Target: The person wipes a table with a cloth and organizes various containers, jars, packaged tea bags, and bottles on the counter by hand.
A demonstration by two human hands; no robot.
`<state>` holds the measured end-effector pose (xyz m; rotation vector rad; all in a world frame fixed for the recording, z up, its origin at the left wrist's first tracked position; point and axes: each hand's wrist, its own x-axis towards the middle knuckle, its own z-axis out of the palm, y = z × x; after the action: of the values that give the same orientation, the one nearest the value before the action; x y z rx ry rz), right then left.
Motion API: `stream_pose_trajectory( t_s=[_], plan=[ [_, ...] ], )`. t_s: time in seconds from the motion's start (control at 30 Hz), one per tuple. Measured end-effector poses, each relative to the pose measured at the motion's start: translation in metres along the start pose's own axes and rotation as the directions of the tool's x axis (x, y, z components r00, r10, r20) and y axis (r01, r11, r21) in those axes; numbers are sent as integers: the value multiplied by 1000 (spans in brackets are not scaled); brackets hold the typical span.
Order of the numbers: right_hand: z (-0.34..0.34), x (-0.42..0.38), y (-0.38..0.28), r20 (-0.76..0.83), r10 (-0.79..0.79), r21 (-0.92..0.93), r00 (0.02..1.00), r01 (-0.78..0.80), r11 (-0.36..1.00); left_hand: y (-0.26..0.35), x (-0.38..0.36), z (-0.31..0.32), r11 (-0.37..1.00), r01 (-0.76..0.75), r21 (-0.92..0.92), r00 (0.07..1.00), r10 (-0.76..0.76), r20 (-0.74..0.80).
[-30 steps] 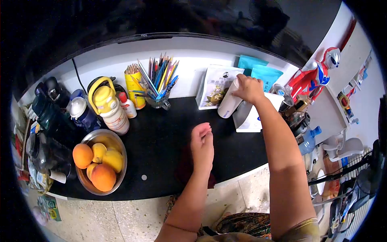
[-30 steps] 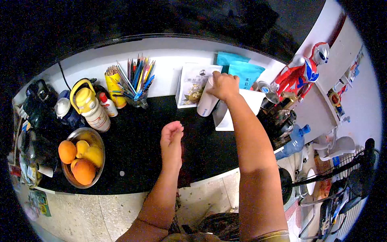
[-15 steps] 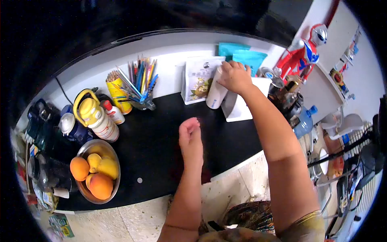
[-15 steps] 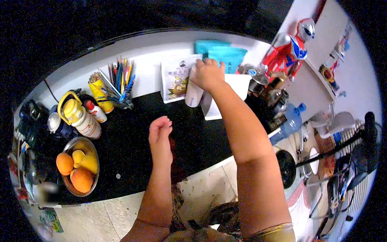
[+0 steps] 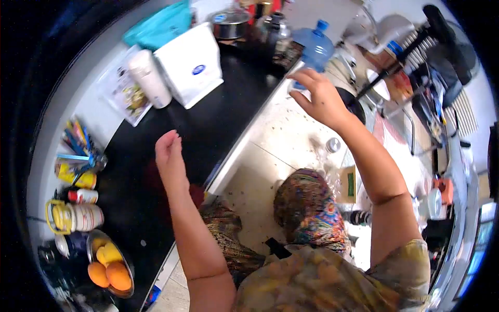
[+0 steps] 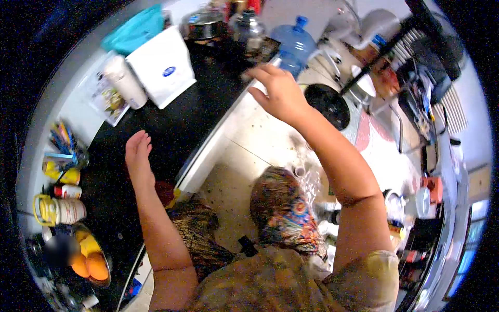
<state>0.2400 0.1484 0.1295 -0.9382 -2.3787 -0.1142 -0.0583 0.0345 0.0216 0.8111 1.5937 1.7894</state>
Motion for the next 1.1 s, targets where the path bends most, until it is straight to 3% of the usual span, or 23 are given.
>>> stream_pose_trajectory(
  t_s=[0.03, 0.13, 0.23, 0.27, 0.33, 0.4, 0.47, 0.5, 0.57, 0.67, 0.77, 0.8, 0.93, 1.03, 1.1],
  plan=[
    [-8, -33, 16, 89, 183, 53, 979, -188, 981, -10, 1, 3, 997, -36, 63, 999, 35, 19],
    [-26, -140, 67, 63, 399, -70, 915, -394, 916, -11, -7, 22, 971, -52, 233, 997, 38, 64],
    [-49, -252, 90, 31, 703, -81, 711, -699, 710, -21, -16, 38, 942, -124, 312, 982, 72, 174],
    [-58, -289, 96, 10, 730, -124, 683, -724, 679, -29, -18, 44, 923, -173, 343, 970, 98, 223],
    [-78, -350, 95, -2, 848, -111, 530, -843, 526, -39, -26, 59, 908, -186, 375, 958, 82, 276],
    [-87, -405, 93, -29, 898, -111, 439, -894, 433, -55, -26, 65, 892, -204, 404, 946, 73, 316],
    [-81, -438, 89, -46, 932, -101, 360, -930, 354, -71, -24, 62, 458, -680, 572, 732, 400, 551],
    [-76, -448, 86, -37, 944, -30, 328, -944, 327, -70, -29, 67, 387, -751, 534, 660, 460, 594],
    [-59, -455, 84, -22, 961, 107, 276, -955, 277, -68, -33, 72, 323, -773, 546, 633, 458, 624],
    [-25, -430, 92, 52, 931, 183, 362, -919, 348, -67, -32, 72, 222, -783, 582, 612, 442, 656],
    [30, -400, 113, 145, 913, 338, 382, -886, 317, -65, -28, 70, 176, -798, 577, 596, 378, 708],
    [50, -391, 123, 146, 898, 371, 414, -865, 338, -59, -33, 74, 183, -759, 624, 646, 330, 689],
    [179, -428, 187, 339, 909, 241, 244, -956, 167, -54, -41, 80, 227, -726, 650, 684, 335, 648],
    [280, -493, 233, 375, 927, 168, -13, -982, -82, -56, -41, 79, 222, -700, 679, 711, 308, 632],
    [283, -479, 236, 394, 901, 221, -180, -933, -283, -55, -41, 80, 245, -663, 707, 747, 275, 605]
  ],
)
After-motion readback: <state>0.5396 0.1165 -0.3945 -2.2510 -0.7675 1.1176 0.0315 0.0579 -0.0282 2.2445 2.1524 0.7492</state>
